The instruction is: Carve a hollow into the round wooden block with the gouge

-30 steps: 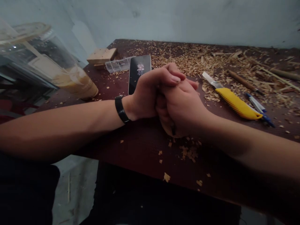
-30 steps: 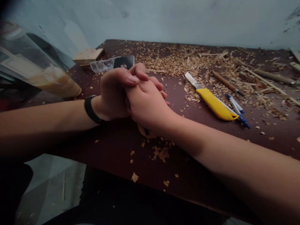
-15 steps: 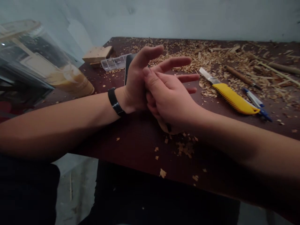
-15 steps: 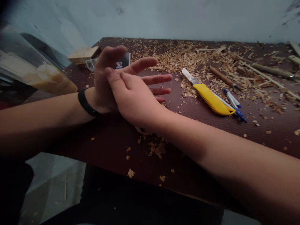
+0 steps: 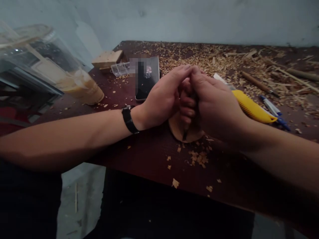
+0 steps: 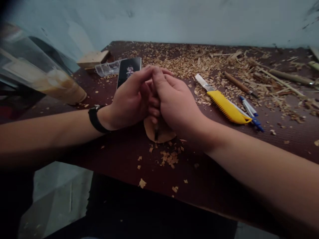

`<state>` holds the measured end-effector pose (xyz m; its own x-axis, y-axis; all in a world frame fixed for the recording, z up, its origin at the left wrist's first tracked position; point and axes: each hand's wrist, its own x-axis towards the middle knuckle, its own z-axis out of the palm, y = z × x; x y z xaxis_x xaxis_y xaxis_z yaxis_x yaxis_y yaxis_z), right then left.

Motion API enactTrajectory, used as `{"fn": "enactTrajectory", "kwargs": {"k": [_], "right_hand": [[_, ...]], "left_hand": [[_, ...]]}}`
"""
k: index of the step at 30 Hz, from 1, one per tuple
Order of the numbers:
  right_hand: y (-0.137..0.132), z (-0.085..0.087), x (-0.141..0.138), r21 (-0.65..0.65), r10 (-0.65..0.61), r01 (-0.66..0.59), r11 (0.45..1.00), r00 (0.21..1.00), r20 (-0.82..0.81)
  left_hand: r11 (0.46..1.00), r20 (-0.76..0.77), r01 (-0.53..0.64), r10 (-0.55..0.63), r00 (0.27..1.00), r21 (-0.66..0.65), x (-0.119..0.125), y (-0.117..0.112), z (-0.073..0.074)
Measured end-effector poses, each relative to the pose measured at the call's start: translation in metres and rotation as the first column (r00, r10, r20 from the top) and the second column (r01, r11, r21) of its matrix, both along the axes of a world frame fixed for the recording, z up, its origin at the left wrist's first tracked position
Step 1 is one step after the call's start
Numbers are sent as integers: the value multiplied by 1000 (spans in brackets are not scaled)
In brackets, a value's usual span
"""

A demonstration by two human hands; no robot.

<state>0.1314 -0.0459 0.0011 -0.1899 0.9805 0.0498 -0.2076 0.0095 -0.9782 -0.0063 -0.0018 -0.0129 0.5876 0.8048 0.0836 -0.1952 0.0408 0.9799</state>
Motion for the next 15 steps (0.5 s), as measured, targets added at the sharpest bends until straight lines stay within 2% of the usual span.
{"fn": "enactTrajectory", "kwargs": {"k": [2,4,6,8,10,12,13,14,15], "right_hand": [[-1,9,13,38,49,-50,998,998,41],[0,21,30,115,18,-49,992,968,250],[6,35,49,139,24,-109,984,860,510],[13,48,67,155,42,-210,965,713,700],[20,56,84,206,23,-312,927,599,800],[23,57,97,246,3,-441,863,492,870],[22,54,103,244,1,-497,832,442,897],[19,51,108,229,9,-548,804,397,918],[14,47,112,234,21,-593,770,390,921]], "left_hand": [[994,6,-65,65,998,90,-2,5,-5],[957,-76,-46,71,995,288,-4,14,-13],[868,-155,35,49,987,495,-7,23,-21],[777,-215,126,12,977,616,-10,27,-25],[666,-311,244,-19,950,705,-13,26,-24],[520,-410,352,-3,912,779,-16,22,-19],[469,-439,382,15,898,797,-17,20,-16],[437,-458,403,24,888,804,-18,18,-12],[425,-470,418,20,882,803,-18,16,-9]]}}
